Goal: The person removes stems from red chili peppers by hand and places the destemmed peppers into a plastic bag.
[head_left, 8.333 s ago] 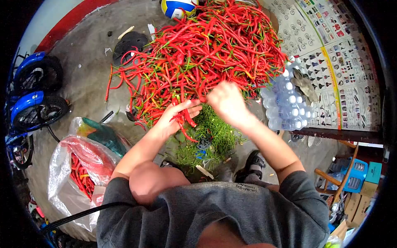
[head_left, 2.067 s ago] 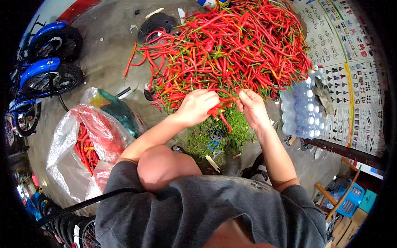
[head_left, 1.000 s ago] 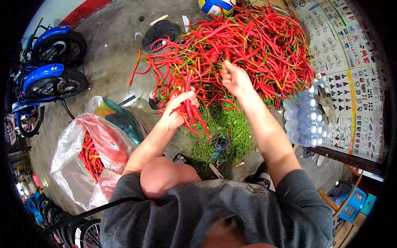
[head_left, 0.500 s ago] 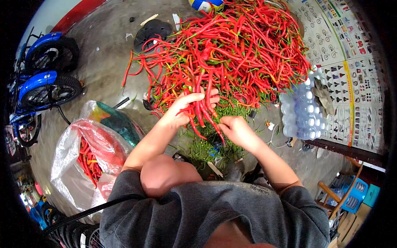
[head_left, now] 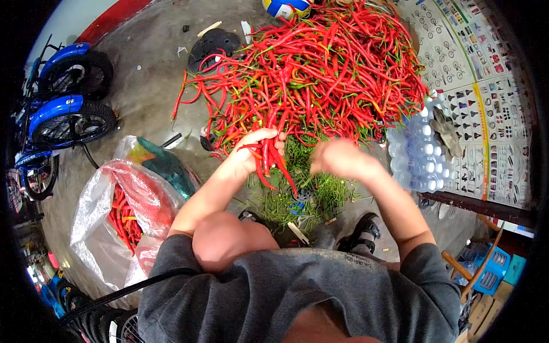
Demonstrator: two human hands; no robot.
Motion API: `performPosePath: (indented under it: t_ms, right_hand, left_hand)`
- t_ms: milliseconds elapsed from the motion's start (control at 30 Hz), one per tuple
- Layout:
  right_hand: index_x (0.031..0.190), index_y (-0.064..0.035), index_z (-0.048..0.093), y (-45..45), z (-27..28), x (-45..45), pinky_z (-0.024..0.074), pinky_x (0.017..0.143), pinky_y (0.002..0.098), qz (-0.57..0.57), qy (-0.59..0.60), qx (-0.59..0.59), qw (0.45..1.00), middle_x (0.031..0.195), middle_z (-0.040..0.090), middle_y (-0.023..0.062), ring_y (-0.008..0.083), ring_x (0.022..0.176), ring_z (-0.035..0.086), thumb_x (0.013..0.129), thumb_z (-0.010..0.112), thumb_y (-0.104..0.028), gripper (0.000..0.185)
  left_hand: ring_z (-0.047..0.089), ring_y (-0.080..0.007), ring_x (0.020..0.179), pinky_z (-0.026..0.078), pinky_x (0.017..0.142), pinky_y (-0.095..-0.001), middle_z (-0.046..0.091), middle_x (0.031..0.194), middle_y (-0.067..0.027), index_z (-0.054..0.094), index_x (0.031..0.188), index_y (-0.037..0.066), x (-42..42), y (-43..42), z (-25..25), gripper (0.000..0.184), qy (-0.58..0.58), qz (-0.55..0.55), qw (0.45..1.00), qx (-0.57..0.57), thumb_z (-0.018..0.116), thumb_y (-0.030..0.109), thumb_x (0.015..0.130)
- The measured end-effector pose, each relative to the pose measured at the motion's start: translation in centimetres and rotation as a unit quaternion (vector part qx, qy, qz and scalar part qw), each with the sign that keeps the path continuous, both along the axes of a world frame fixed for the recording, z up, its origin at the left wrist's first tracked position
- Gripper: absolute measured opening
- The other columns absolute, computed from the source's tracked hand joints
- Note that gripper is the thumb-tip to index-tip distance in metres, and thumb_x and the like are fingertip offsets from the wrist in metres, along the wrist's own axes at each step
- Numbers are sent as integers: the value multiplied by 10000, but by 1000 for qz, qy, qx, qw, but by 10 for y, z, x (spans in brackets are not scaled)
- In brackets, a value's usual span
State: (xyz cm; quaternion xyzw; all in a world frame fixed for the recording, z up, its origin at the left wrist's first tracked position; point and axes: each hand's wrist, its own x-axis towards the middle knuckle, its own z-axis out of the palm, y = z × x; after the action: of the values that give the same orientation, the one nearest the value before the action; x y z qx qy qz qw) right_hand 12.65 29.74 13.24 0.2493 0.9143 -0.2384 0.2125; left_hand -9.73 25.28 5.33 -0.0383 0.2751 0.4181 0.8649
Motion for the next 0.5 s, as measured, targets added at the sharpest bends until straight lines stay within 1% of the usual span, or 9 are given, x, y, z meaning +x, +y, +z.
performPosePath:
  t_ms: [33, 67, 133, 200, 300, 367, 400, 467, 500]
  right_hand:
    - [789, -93, 634, 28, -33, 14, 472, 668, 426, 33, 167, 90, 981, 772, 603, 121, 314, 745, 589, 810, 527, -257, 197]
    - [773, -57, 613, 49, -49, 7, 462, 667, 442, -44, 210, 141, 966, 768, 599, 150, 338, 745, 580, 810, 522, -220, 191]
    - [861, -6, 608, 72, -52, -24, 463, 717, 416, -363, 260, -5, 895, 859, 610, 193, 361, 824, 579, 819, 527, -237, 249]
    - [976, -4, 616, 93, -97, -52, 448, 800, 400, -442, 247, -38, 861, 926, 621, 195, 343, 892, 592, 827, 540, -309, 348]
    - [924, 13, 620, 92, -116, -79, 456, 755, 373, -472, 229, -81, 848, 845, 639, 167, 293, 804, 613, 818, 573, -298, 333]
    - [842, 12, 613, 76, -97, -84, 455, 678, 339, -526, 277, -205, 778, 742, 622, 129, 208, 697, 592, 798, 617, -275, 290]
    - [842, 12, 613, 65, -87, -82, 455, 678, 339, -525, 275, -207, 778, 742, 622, 129, 208, 697, 592, 798, 617, -275, 290]
    - [757, -2, 589, 38, -71, -69, 407, 552, 277, -442, 324, -189, 815, 660, 547, 33, 84, 596, 475, 806, 620, -239, 245]
    - [742, -2, 585, 20, -71, -64, 413, 549, 291, -420, 326, -149, 834, 657, 553, 48, 105, 594, 488, 793, 631, -222, 230]
  left_hand:
    - [586, -188, 681, 513, 612, -347, 604, 835, -76, 534, 941, 57, 1, -2, 0, 180, 31, 22, 999, 14, 588, 126, 783]
    - [586, -188, 681, 513, 612, -347, 604, 835, -76, 534, 941, 57, 2, -4, 1, 180, 31, 22, 999, 15, 588, 126, 783]
    - [590, -187, 695, 516, 648, -346, 603, 836, -74, 518, 934, 67, 2, -7, 5, 192, 48, 43, 996, 57, 609, 116, 771]
    - [579, -187, 718, 509, 675, -358, 587, 828, -66, 509, 978, 63, -3, -10, 7, 236, 18, 78, 993, 90, 610, 121, 773]
    - [557, -189, 771, 493, 745, -372, 541, 816, -29, 463, 1164, 80, -13, -14, 7, 402, -85, 152, 975, 138, 598, 97, 785]
    - [559, -195, 774, 491, 749, -374, 545, 821, -30, 470, 1158, 79, -21, -16, 2, 393, -50, 150, 978, 135, 596, 95, 786]
    - [561, -201, 777, 489, 754, -375, 549, 826, -31, 477, 1152, 78, -24, -16, -2, 384, -17, 145, 980, 134, 593, 94, 787]
    - [577, -228, 890, 485, 804, -388, 586, 954, -58, 491, 1130, 55, -26, -16, -10, 363, -8, 133, 983, 130, 593, 87, 783]
    - [567, -243, 954, 474, 838, -397, 579, 1030, -82, 491, 1135, 41, -22, -15, 0, 374, 54, 104, 987, 111, 596, 86, 779]
